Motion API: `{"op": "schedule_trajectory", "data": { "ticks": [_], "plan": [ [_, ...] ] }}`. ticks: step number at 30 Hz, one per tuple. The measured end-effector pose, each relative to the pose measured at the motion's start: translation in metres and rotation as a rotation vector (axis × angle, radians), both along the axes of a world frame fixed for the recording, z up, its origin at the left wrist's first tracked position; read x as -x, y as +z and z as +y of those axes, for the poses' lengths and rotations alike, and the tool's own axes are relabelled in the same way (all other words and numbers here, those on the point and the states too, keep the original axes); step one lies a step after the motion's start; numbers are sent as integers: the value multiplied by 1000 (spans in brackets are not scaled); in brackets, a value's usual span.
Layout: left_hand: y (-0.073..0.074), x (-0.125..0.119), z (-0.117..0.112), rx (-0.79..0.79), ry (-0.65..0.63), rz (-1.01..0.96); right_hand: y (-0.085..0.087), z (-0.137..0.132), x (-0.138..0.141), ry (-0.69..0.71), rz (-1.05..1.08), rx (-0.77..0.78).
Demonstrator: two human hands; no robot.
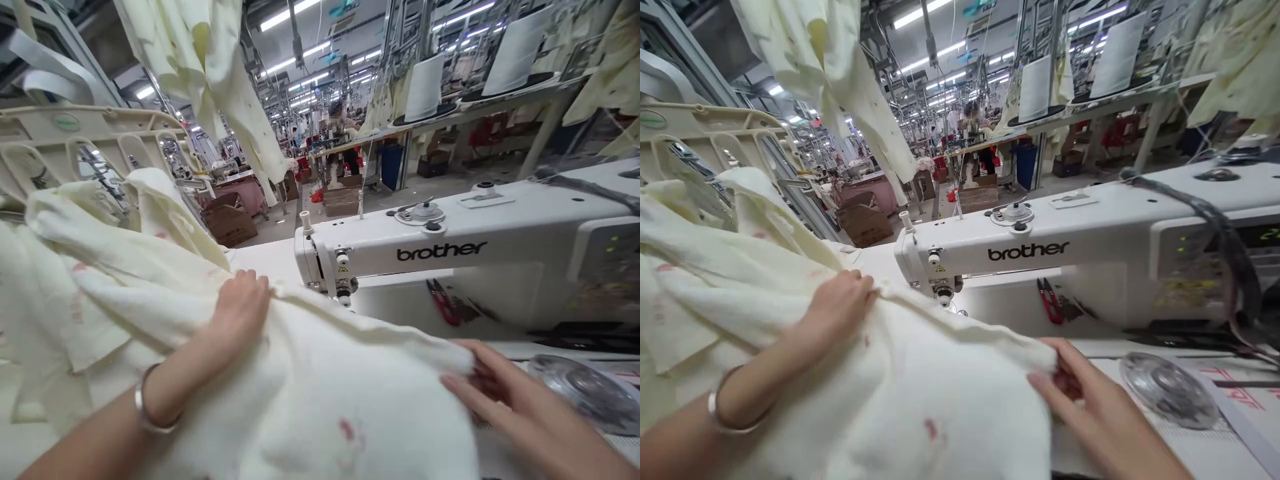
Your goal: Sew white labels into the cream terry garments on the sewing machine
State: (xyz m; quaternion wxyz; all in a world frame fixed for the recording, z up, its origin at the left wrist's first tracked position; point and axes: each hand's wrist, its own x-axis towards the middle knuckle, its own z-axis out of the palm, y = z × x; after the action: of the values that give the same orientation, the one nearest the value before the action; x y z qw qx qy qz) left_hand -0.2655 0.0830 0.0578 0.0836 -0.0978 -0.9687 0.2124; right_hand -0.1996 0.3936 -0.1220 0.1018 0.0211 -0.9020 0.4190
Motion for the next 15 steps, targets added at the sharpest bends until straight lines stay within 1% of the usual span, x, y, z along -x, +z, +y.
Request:
{"op": "schedule_trajectory", "data": {
  "ticks": [2, 3, 4, 5, 6, 7, 8, 9, 10, 11, 13, 15],
  "plan": [
    [-42, -2, 5, 9, -80, -67, 3, -30, 8, -64, 378, -246],
    [-64, -6, 8, 2, -141, -120, 3, -47, 10, -39, 540, -368],
    [-85, -13, 10, -5, -201, -173, 2, -65, 11, 34, 661, -482],
    [-104, -18, 11, -12, -246, -213, 0, -81, 12, 121, 755, -572],
    [-121, -22, 10, -30, -286, -234, -2, -94, 14, 189, 800, -649],
    [-134, -22, 7, -79, -291, -232, -5, -104, 18, 231, 820, -700],
    [-144, -17, 3, -122, -263, -225, -6, -112, 22, 228, 821, -726],
    [-149, -7, -3, -162, -223, -212, -7, -118, 27, 196, 805, -736],
    [-151, 7, -9, -194, -173, -198, -7, -123, 32, 157, 785, -737],
    [-151, 24, -15, -213, -124, -187, -6, -129, 35, 115, 755, -719],
    [-143, 59, -26, -244, -65, -170, -7, -146, 35, 92, 721, -655],
    [-134, 84, -32, -284, -53, -168, -14, -168, 25, 134, 753, -528]
  ]
}}
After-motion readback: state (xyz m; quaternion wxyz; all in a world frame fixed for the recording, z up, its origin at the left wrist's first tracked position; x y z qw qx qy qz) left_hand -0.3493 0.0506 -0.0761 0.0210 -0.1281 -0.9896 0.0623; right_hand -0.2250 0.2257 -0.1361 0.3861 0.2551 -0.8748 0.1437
